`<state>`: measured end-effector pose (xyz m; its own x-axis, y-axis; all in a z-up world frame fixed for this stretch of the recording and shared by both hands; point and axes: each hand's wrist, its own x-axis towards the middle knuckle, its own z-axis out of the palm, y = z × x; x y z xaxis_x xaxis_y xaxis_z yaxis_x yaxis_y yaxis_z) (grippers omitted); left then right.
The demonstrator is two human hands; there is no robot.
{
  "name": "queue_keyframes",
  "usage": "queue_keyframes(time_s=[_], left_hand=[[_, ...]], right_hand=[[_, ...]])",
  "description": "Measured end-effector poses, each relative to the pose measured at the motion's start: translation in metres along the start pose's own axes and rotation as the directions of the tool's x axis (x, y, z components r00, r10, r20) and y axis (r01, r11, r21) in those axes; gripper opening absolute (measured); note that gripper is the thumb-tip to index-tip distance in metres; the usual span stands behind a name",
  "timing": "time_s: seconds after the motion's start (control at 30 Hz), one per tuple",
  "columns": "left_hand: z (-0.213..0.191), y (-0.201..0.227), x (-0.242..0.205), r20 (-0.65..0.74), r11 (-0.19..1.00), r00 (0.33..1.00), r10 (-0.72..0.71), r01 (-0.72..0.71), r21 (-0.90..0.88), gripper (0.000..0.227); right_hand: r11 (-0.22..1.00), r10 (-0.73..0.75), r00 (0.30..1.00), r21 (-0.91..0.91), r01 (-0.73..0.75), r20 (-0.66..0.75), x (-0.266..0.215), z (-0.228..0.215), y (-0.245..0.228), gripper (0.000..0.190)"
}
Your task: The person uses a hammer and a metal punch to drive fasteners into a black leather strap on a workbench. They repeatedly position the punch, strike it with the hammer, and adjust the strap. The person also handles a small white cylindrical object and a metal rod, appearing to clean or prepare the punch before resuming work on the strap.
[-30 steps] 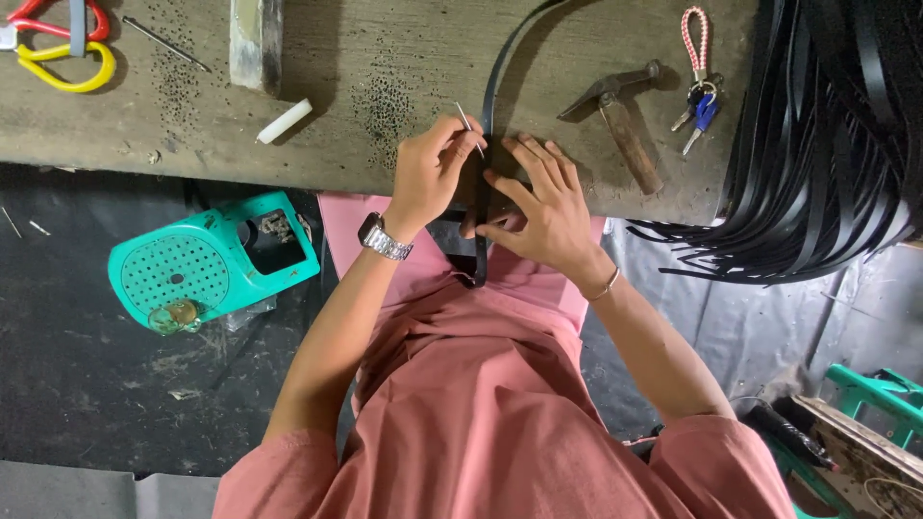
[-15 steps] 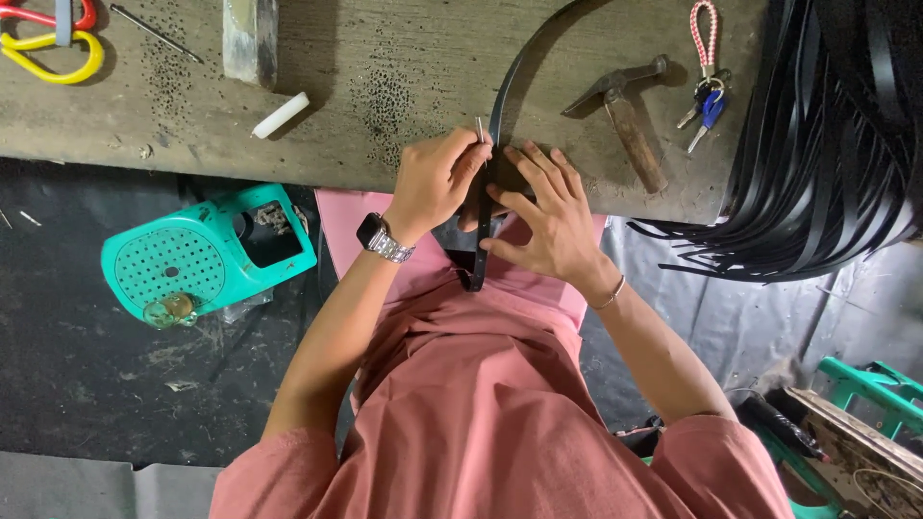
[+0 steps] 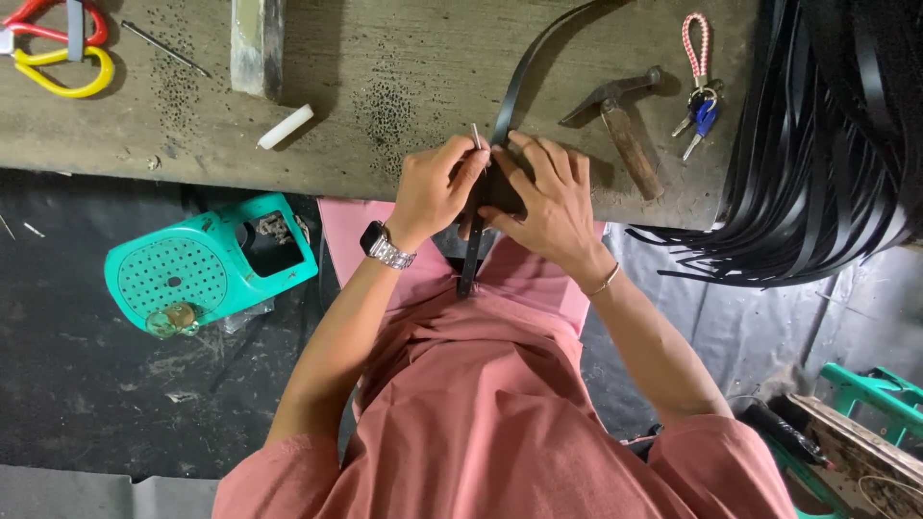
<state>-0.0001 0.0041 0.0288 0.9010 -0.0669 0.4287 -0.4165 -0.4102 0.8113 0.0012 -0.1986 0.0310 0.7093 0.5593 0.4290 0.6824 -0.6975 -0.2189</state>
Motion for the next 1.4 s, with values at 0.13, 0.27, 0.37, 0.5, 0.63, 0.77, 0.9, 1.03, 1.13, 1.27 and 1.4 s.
queue_keyframes(time_s=[0.13,0.27,0.37,0.5,0.63,0.77,0.9,1.03,1.13,1.27,1.4], left_hand=[[0.003,-0.009,-0.006,0.005,0.973,0.992,-0.124,0.123,-0.194,0.017],[-0.003,-0.008,0.001,-0.12,0.923,0.971,-0.206,0.152,-0.354,0.024],[-0.011,0.004,0.007,-0.146,0.933,0.959,-0.244,0.191,-0.306,0.032],[-0.009,-0.005,0.003,-0.123,0.966,0.969,-0.214,0.192,-0.173,0.041],[-0.01,-0.001,0.003,-0.064,0.98,0.983,-0.173,0.165,-0.111,0.037],[-0.011,-0.001,0.002,0.064,0.992,0.994,-0.088,0.093,-0.086,0.029],[-0.007,-0.008,-0.004,0.118,0.995,0.991,-0.059,0.068,-0.078,0.012],[-0.006,-0.007,-0.003,0.127,0.996,0.991,-0.037,0.046,-0.076,0.01],[-0.005,-0.009,-0.004,0.121,0.998,0.992,-0.019,0.025,-0.049,0.007],[-0.003,-0.012,-0.006,0.123,1.0,0.992,-0.003,0.007,-0.03,0.005],[-0.002,-0.013,-0.007,0.124,1.0,0.992,0.012,-0.012,-0.005,0.006]], right_hand=[[1.0,-0.012,1.0,0.01,0.012,-0.013,0.002,-0.001,0.0,0.071],[0.998,-0.046,0.996,0.043,0.043,0.075,0.019,-0.002,0.011,0.071],[0.997,-0.082,0.973,0.002,0.084,0.215,0.032,-0.004,0.023,0.073],[0.995,-0.096,0.943,0.015,0.096,0.32,0.042,-0.015,0.023,0.078],[0.997,-0.083,0.93,0.02,0.081,0.357,0.038,-0.014,0.022,0.095],[0.998,-0.058,0.934,0.034,0.049,0.352,0.037,-0.017,0.018,0.094],[0.999,-0.044,0.926,0.038,0.032,0.374,0.034,-0.016,0.018,0.093],[0.998,-0.055,0.937,0.038,0.045,0.345,0.035,-0.016,0.018,0.091],[0.999,-0.047,0.929,0.031,0.039,0.367,0.036,-0.016,0.018,0.093],[0.999,-0.049,0.929,0.024,0.044,0.366,0.036,-0.017,0.017,0.091],[0.999,-0.049,0.926,0.013,0.048,0.375,0.036,-0.016,0.017,0.092]])
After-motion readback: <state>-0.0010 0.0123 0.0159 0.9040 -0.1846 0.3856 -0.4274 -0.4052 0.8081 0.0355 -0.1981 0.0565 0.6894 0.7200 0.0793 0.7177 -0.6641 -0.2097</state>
